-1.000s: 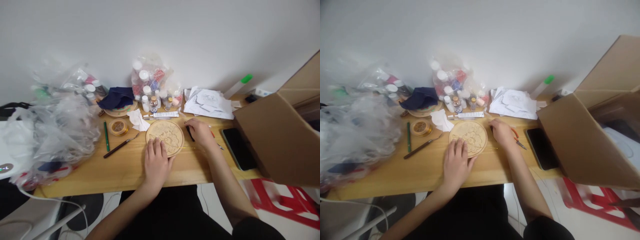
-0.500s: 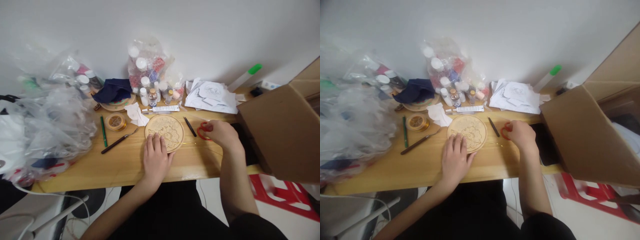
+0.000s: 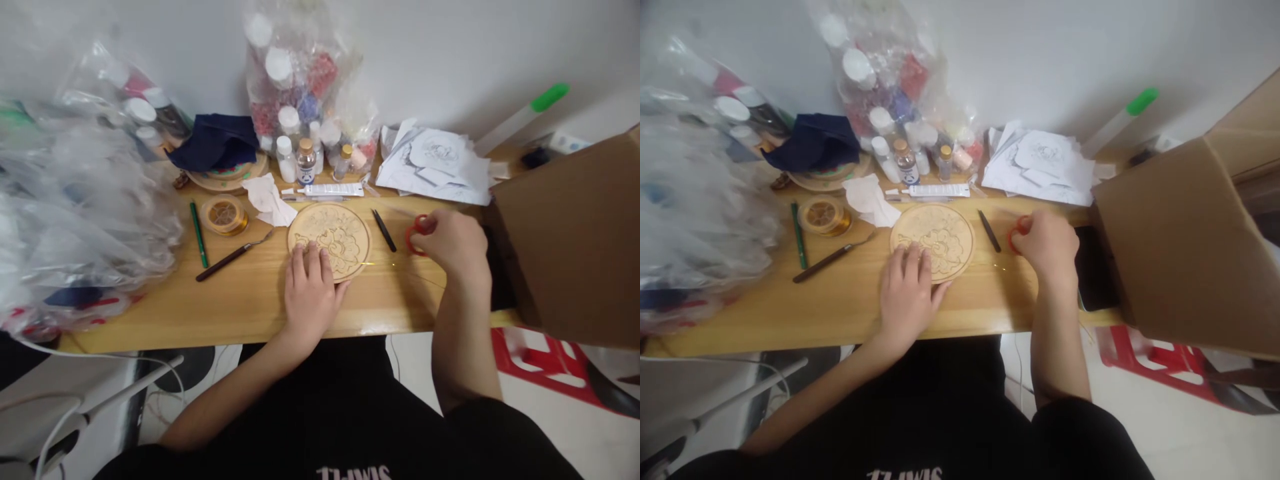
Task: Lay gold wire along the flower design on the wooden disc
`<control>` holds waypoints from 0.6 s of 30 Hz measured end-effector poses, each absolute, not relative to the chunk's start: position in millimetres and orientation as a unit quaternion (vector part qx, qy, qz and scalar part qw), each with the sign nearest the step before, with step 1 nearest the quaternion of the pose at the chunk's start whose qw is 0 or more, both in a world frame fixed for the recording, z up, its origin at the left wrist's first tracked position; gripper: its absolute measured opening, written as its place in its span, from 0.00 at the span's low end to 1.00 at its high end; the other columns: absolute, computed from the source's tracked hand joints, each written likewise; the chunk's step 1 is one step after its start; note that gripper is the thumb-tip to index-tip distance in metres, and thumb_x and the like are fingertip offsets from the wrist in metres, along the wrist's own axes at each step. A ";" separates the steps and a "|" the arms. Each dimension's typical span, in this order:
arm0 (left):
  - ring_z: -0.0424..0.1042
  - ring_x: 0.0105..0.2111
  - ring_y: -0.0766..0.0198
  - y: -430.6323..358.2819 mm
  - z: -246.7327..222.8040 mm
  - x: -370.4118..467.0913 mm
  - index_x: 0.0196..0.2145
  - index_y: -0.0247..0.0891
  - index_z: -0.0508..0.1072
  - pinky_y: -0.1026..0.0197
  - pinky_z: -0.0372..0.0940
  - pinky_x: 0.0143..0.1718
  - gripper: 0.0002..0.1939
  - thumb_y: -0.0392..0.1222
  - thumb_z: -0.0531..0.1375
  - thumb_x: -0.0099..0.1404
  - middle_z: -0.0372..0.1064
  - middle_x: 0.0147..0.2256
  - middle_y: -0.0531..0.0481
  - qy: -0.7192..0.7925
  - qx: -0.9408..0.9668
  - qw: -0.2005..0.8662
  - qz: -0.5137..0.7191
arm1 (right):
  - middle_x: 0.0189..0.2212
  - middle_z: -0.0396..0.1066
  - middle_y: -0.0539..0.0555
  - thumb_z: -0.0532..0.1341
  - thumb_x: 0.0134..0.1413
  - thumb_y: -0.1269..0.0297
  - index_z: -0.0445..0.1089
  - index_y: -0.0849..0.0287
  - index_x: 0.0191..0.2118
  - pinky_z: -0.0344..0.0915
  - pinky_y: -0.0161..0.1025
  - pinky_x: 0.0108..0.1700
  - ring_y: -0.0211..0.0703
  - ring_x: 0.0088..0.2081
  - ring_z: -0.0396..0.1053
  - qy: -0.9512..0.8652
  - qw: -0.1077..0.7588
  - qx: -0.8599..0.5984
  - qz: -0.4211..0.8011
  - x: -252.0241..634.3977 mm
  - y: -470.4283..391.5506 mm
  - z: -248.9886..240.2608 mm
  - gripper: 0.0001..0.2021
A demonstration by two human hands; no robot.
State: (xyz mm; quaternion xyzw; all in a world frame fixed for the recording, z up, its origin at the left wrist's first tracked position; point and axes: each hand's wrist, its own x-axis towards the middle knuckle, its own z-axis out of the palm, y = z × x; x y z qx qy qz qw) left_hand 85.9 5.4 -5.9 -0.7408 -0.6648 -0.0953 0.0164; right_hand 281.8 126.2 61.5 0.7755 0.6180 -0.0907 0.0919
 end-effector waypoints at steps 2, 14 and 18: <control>0.63 0.60 0.32 5.1 -6.0 85.9 0.58 0.21 0.69 0.35 0.64 0.57 0.29 0.51 0.57 0.69 0.63 0.60 0.25 -0.663 -0.742 0.019 -0.094 | 0.30 0.73 0.56 0.61 0.44 0.64 0.72 0.57 0.33 0.58 0.40 0.31 0.49 0.32 0.70 0.613 0.026 0.787 -0.067 275.2 119.1 74.0 0.08; 0.59 0.63 0.32 5.9 -2.1 85.7 0.60 0.23 0.67 0.34 0.61 0.58 0.30 0.50 0.57 0.70 0.60 0.62 0.25 -0.676 -0.728 -0.053 -0.105 | 0.23 0.61 0.46 0.58 0.53 0.70 0.60 0.57 0.23 0.62 0.35 0.34 0.33 0.28 0.64 0.772 -0.366 0.490 -0.173 179.5 112.9 135.1 0.10; 0.58 0.63 0.32 5.3 -1.6 85.6 0.60 0.22 0.66 0.34 0.58 0.61 0.30 0.50 0.57 0.70 0.58 0.62 0.24 -0.671 -0.731 -0.059 -0.108 | 0.24 0.63 0.46 0.63 0.45 0.79 0.59 0.56 0.22 0.67 0.36 0.34 0.36 0.31 0.68 0.781 -0.366 0.383 -0.331 175.4 143.6 130.7 0.13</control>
